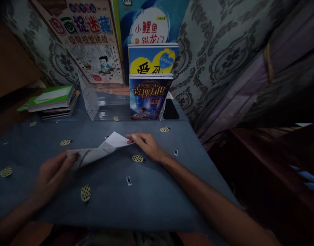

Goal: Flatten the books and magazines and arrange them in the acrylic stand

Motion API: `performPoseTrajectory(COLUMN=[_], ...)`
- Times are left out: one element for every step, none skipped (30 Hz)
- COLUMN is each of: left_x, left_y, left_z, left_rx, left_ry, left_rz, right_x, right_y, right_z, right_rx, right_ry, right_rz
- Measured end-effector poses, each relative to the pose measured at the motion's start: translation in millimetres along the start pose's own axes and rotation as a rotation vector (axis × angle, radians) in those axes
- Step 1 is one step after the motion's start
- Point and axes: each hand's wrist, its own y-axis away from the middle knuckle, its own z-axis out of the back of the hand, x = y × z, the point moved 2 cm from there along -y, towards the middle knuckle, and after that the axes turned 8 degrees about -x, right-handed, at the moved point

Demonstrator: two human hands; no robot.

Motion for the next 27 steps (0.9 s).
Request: performPoseTrajectory(left_x=[0,0,1,1,1,2,3,4,6,8,10,13,16,19,22,25,29,34,39,44,49,54,57,60,61,61,60], left_y=[-4,-9,-13,-16,-19,-22,-24,-26,-26,-26,-25,-23,-21,-19,-18,-17,-16,-16,-17,-18,-19,-20,-22,-22,-23,-23,-22], left_z=[2,2,2,0,-3,-7,-11,-15,-19,-22,-24,-26,-27,-27,-27,-25,-22,-18,-14,-9,-4,1,5,9,12,15,16], left_rx=[-0.075,-0.143,-0.207,-0.264,-0.309,-0.348,-0.384,-0.417,-0.448,-0.476,-0.499,-0.509,-0.508,-0.492,-0.470,-0.446,-0.428,-0.418,-0.415,-0.406,-0.388,-0.351,-0.297,-0.223,-0.136,-0.051,0.028], left_ry=[0.034,0.084,0.157,0.254,0.363,0.471,0.567,0.645,0.704,0.750,0.783,0.807,0.822,0.828,0.825,0.814,0.792,0.761,0.720,0.673,0.613,0.538,0.450,0.352,0.249,0.142,0.035], left_rz=[0.107,0.208,0.305,0.393,0.472,0.541,0.597,0.642,0.676,0.703,0.732,0.758,0.776,0.782,0.779,0.770,0.761,0.756,0.755,0.754,0.743,0.716,0.675,0.623,0.562,0.500,0.444], right_x=[-2,-4,-7,-9,-12,-14,-16,-18,-18,-18,-18,-17,-15,-14,-12,-11,-10,-10,-10,-10,-11,-12,-13,-15,-17,-19,-22], right_y=[-1,-2,-4,-6,-8,-10,-12,-13,-13,-13,-13,-13,-12,-13,-13,-15,-16,-19,-22,-26,-32,-38,-46,-56,-65,-75,-84], right_z=[1,1,1,0,-2,-4,-6,-8,-11,-13,-14,-15,-15,-15,-16,-17,-18,-20,-22,-24,-26,-27,-27,-27,-27,-27,-27], right_rx=[-0.022,-0.046,-0.074,-0.105,-0.132,-0.149,-0.145,-0.120,-0.080,-0.040,-0.008,0.012,0.017,0.014,0.015,0.017,0.022,0.030,0.048,0.072,0.102,0.135,0.165,0.186,0.190,0.191,0.176], right_ry=[-0.077,-0.154,-0.233,-0.307,-0.368,-0.415,-0.443,-0.457,-0.463,-0.468,-0.474,-0.478,-0.474,-0.459,-0.434,-0.402,-0.367,-0.332,-0.297,-0.257,-0.203,-0.130,-0.043,0.058,0.162,0.250,0.322], right_rz=[-0.054,-0.100,-0.136,-0.164,-0.184,-0.200,-0.218,-0.242,-0.273,-0.309,-0.345,-0.378,-0.401,-0.415,-0.422,-0.424,-0.423,-0.418,-0.408,-0.386,-0.348,-0.293,-0.227,-0.154,-0.089,-0.049,-0.021])
